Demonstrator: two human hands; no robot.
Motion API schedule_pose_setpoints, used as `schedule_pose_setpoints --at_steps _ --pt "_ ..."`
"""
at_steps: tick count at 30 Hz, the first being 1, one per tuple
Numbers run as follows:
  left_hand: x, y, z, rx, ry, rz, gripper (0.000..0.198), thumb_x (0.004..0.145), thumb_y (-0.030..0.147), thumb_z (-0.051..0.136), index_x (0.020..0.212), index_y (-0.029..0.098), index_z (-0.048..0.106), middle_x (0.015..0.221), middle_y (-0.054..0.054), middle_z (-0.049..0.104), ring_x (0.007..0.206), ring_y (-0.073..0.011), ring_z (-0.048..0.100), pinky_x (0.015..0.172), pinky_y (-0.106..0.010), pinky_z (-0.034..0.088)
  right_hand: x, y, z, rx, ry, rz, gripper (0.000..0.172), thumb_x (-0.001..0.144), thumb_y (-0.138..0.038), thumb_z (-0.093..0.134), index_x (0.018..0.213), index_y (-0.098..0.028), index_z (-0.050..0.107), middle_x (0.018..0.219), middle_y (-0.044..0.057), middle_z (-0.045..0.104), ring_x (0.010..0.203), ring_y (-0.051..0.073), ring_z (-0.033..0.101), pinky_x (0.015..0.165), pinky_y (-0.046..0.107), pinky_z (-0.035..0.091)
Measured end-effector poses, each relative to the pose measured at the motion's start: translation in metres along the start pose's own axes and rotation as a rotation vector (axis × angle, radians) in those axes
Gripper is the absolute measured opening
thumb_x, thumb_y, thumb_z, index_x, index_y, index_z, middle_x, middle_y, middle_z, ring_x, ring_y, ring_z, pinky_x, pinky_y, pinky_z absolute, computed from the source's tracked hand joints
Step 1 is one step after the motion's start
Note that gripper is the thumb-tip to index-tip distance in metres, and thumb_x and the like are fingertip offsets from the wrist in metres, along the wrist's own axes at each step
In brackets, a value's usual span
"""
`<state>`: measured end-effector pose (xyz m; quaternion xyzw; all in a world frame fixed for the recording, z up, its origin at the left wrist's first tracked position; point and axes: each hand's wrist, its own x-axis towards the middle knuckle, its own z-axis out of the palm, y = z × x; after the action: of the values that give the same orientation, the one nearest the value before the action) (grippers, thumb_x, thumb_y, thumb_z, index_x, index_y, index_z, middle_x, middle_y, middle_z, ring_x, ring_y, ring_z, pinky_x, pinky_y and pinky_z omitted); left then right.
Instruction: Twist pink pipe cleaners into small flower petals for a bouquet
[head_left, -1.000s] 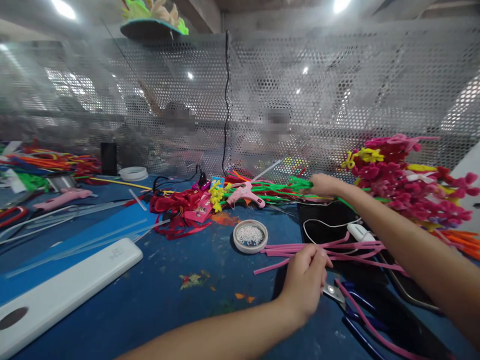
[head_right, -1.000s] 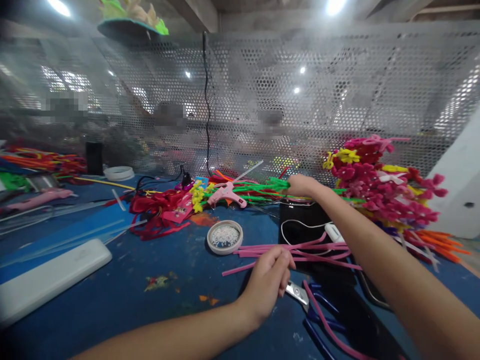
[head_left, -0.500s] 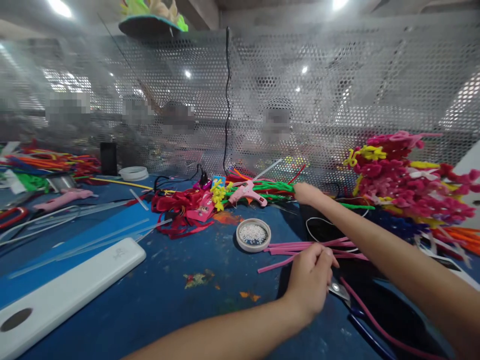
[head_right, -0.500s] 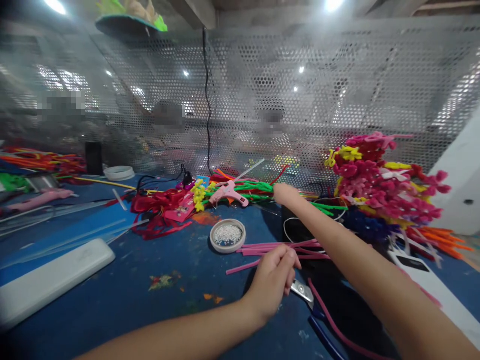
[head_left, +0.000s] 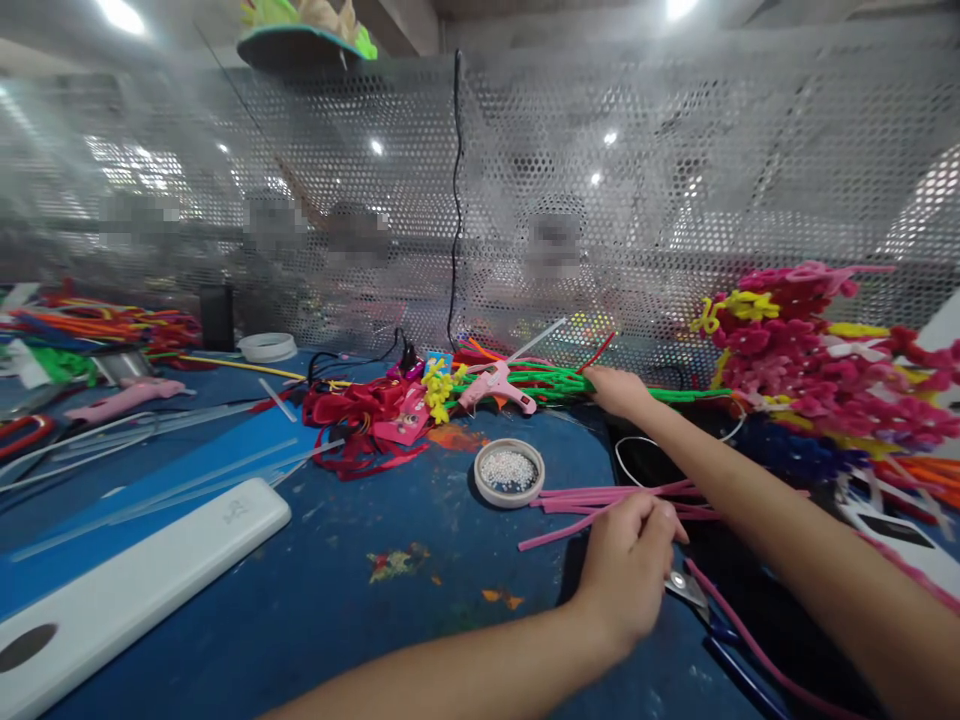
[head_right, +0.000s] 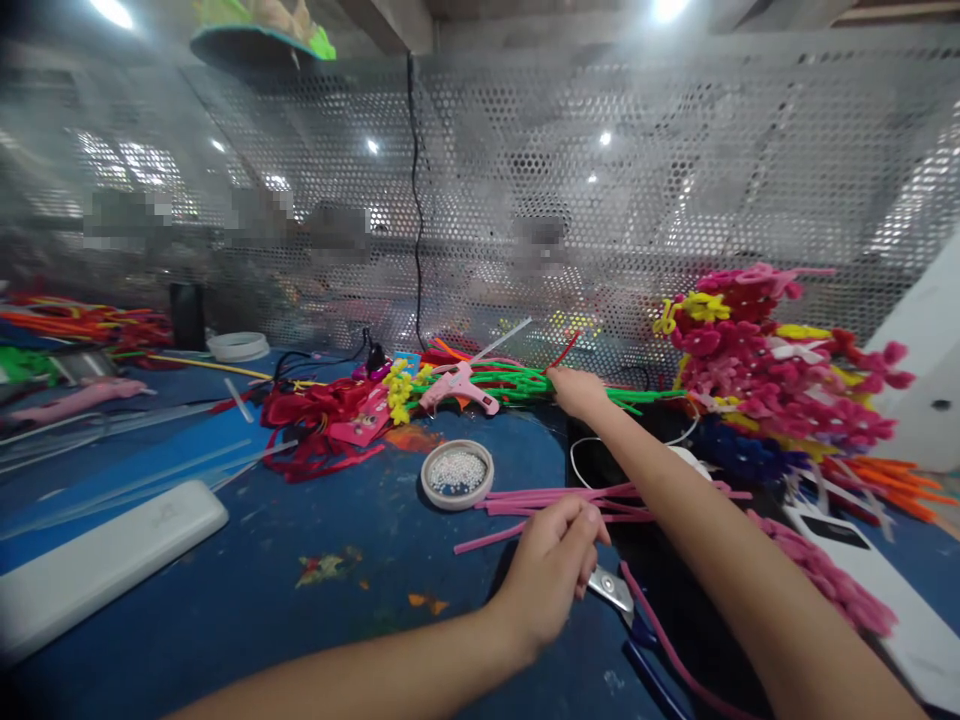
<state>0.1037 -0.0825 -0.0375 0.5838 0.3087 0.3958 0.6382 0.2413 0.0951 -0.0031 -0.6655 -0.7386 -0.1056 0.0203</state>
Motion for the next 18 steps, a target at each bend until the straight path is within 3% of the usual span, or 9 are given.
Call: schedule_pose_setpoints --at_steps 6,10,14,18 --pt "0.000 0.000 0.001 0.009 -0.001 0.003 0.022 0.083 0.029 0.039 0.069 0.017 0.050 0.047 0.007 0.036 0.043 -0.0085 0.034 0.046 -0.021 0.026 0.005 0.018 -0.001 0.064 -0.043 -0.081 0.030 0.089 -0.030 0.052 0.115 -0.016 0.052 0.115 0.008 0.056 0.096 0.020 0.058 0.080 0.040 0.050" --pt "0.001 0.000 0.001 0.019 -0.005 0.011 0.022 0.084 0.029 0.039 0.069 0.017 0.050 0.048 0.007 0.036 0.044 -0.0086 0.034 0.046 -0.021 0.026 0.000 0.013 0.005 0.094 -0.093 -0.154 0.028 0.089 -0.030 0.053 0.113 -0.016 0.054 0.114 0.007 0.056 0.096 0.020 0.058 0.081 0.040 0.049" --pt "0.001 0.000 -0.001 0.028 -0.005 0.018 0.022 0.083 0.029 0.039 0.069 0.017 0.050 0.048 0.006 0.037 0.044 -0.0086 0.035 0.046 -0.021 0.026 0.001 0.008 0.010 0.125 -0.078 -0.123 0.027 0.089 -0.030 0.053 0.113 -0.017 0.054 0.115 0.007 0.056 0.097 0.020 0.058 0.081 0.040 0.049" --pt "0.000 0.000 0.000 0.029 -0.011 0.008 0.022 0.084 0.029 0.039 0.069 0.017 0.050 0.048 0.007 0.037 0.044 -0.0085 0.034 0.046 -0.021 0.025 0.008 0.018 0.003 0.196 -0.039 -0.072 0.026 0.089 -0.030 0.052 0.111 -0.017 0.055 0.113 0.007 0.057 0.095 0.019 0.058 0.080 0.039 0.049"
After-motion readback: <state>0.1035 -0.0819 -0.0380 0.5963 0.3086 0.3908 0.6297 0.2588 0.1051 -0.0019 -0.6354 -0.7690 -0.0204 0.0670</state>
